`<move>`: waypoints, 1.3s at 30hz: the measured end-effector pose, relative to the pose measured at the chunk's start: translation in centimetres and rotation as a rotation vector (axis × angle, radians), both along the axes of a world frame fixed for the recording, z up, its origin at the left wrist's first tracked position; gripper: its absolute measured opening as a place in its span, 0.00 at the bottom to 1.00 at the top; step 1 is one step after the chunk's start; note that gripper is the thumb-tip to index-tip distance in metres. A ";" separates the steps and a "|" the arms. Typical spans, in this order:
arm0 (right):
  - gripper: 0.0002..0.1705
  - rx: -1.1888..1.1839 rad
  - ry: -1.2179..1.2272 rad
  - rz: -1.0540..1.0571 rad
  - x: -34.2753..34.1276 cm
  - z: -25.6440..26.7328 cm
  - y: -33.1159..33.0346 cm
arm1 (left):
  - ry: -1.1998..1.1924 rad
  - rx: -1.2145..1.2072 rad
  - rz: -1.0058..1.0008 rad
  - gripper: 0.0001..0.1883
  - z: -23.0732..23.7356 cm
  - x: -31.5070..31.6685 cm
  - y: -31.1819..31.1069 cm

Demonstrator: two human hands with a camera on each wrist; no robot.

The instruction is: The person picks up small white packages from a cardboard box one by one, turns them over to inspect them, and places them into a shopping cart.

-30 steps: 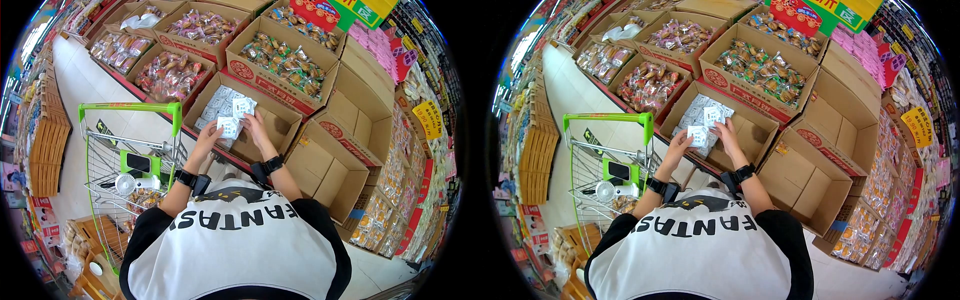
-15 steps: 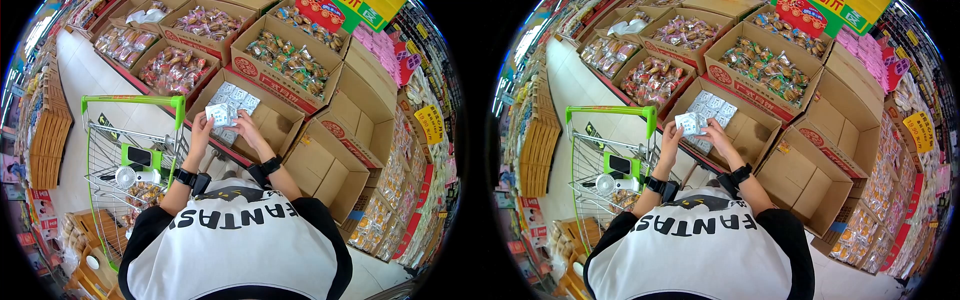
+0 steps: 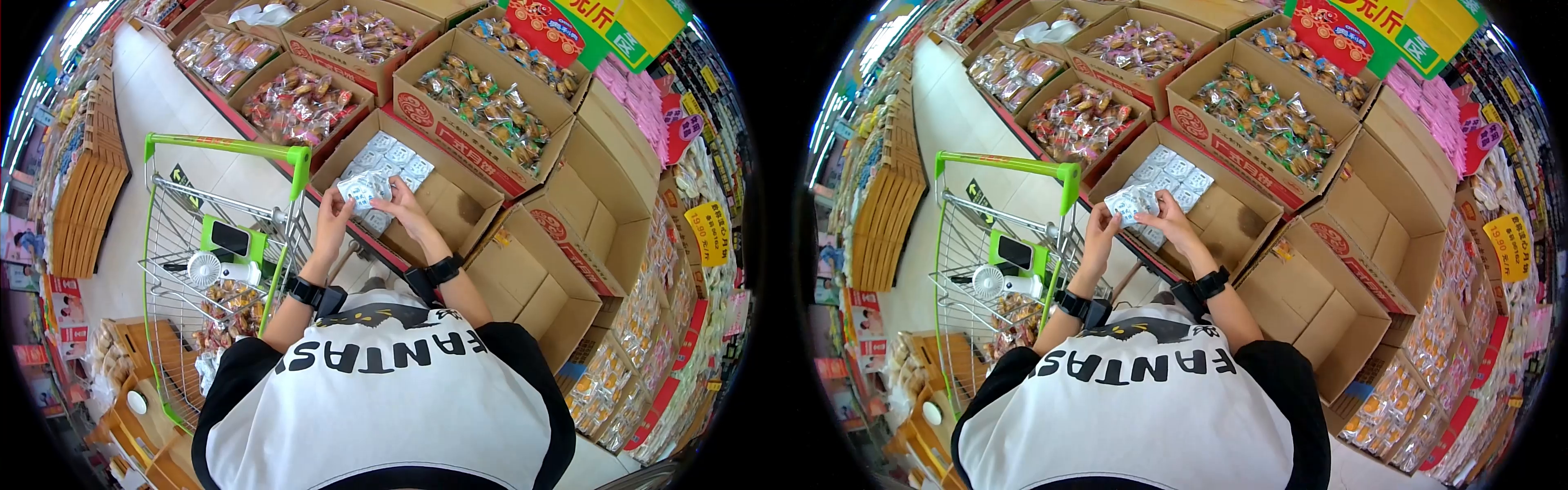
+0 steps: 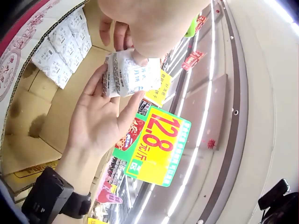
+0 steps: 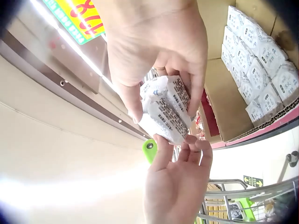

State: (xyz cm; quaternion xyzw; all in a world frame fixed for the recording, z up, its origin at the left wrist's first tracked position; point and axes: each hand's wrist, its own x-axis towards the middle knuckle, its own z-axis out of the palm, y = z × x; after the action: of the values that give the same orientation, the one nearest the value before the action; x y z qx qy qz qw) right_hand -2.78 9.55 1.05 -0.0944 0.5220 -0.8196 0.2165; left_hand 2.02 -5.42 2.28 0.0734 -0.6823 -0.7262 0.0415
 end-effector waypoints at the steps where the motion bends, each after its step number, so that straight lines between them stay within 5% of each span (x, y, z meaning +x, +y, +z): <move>1: 0.25 -0.003 0.000 0.009 0.0 -0.2 -0.1 | 0.000 -0.003 0.009 0.11 0.1 0.2 0.0; 28: 0.26 -0.071 0.025 0.735 6.6 -1.8 -4.9 | -0.178 -0.067 0.392 0.23 -2.2 15.9 -0.6; 39: 0.24 0.023 0.113 0.756 7.7 -0.1 -6.3 | -0.153 0.100 0.403 0.27 -1.6 17.7 -2.0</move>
State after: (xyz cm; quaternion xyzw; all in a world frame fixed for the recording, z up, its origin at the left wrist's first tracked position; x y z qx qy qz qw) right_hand 4.88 3.23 0.93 -0.3226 0.4707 -0.6696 0.4754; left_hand 19.75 -7.43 0.72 0.2650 -0.6179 -0.7287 0.1303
